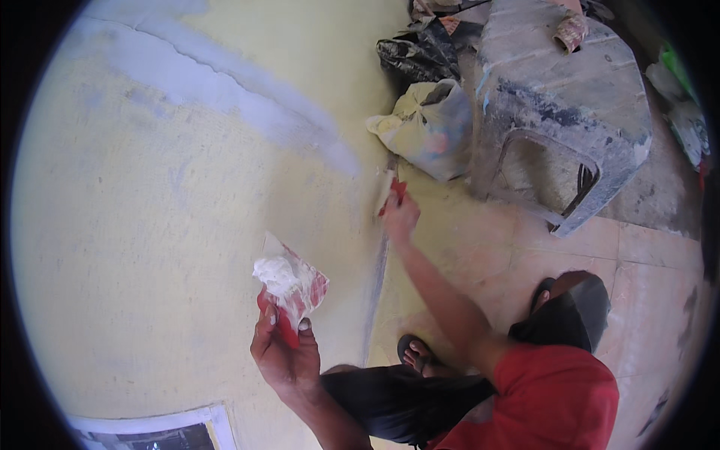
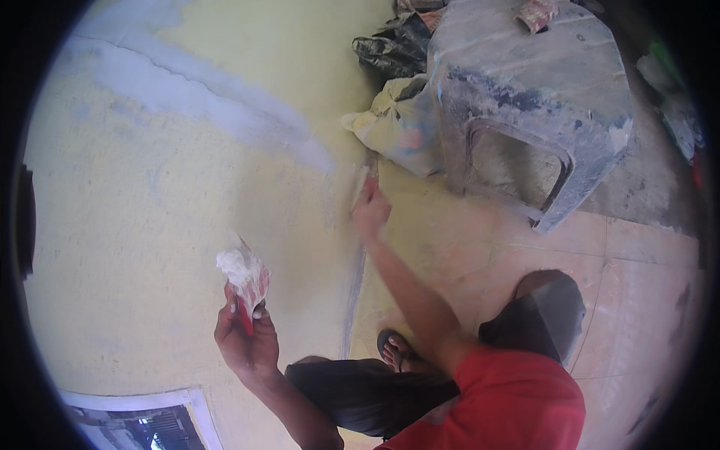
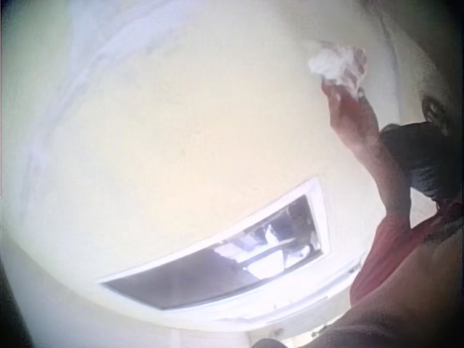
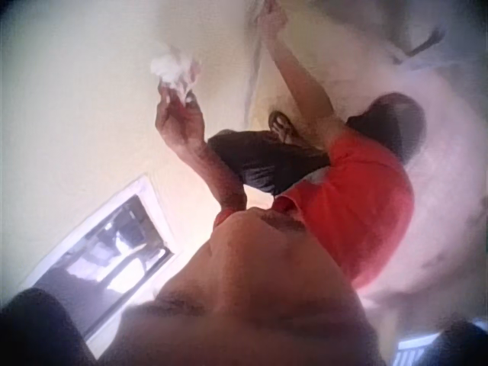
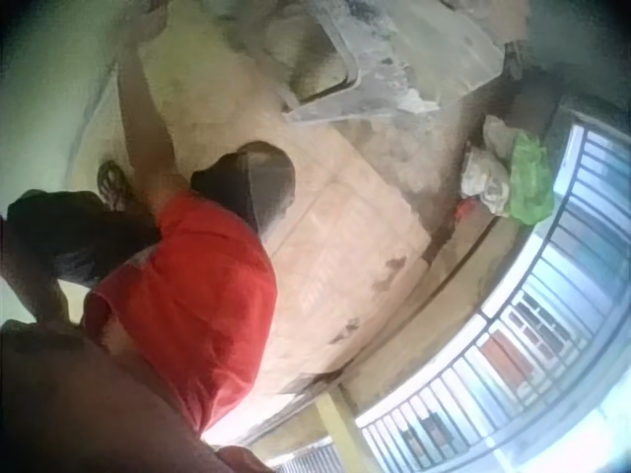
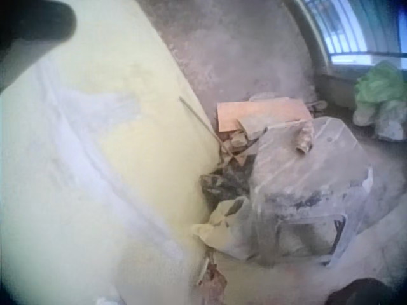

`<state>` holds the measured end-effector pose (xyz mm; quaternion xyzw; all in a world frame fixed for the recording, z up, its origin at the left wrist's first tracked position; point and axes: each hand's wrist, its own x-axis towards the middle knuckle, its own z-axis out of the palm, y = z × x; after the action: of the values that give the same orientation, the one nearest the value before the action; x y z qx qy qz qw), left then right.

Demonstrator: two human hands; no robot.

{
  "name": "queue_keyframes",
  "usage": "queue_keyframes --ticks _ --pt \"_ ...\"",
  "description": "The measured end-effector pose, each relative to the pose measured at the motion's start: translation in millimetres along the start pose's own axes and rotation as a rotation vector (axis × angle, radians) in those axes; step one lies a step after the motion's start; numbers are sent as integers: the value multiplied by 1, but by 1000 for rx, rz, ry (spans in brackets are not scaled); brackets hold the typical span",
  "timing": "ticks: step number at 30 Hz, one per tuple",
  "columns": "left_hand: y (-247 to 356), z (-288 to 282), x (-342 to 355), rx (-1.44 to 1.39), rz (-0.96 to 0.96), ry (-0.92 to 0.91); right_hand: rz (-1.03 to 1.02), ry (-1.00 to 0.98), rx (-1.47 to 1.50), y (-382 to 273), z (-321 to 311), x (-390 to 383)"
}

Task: The person mixes a white plaster compound in a bucket using a trowel, then applies the mixture to a wall using a trowel and a plastic bag. The person works in a tiled area with paint cans and other materials nearby.

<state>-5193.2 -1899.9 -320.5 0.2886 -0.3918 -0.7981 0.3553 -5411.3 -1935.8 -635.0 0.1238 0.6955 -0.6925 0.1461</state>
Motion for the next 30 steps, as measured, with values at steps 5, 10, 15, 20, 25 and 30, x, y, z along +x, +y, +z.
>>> queue_keyframes --ticks 5,10,15,20,25,30 --pt "-14 19 17 12 -93 -112 -105 104 -275 -24 0 117" --pt "-5 1 9 24 -3 11 -326 7 -200 -165 31 27" --pt "-13 -6 18 1 6 4 -592 -200 17 -243 2 -51" --pt "-6 -10 11 57 40 36 -605 -99 216 -185 -24 -73" --pt "-13 6 17 80 -6 1 -665 236 75 -71 0 27" --pt "-4 -23 11 98 29 34 -740 34 159 -70 18 -64"
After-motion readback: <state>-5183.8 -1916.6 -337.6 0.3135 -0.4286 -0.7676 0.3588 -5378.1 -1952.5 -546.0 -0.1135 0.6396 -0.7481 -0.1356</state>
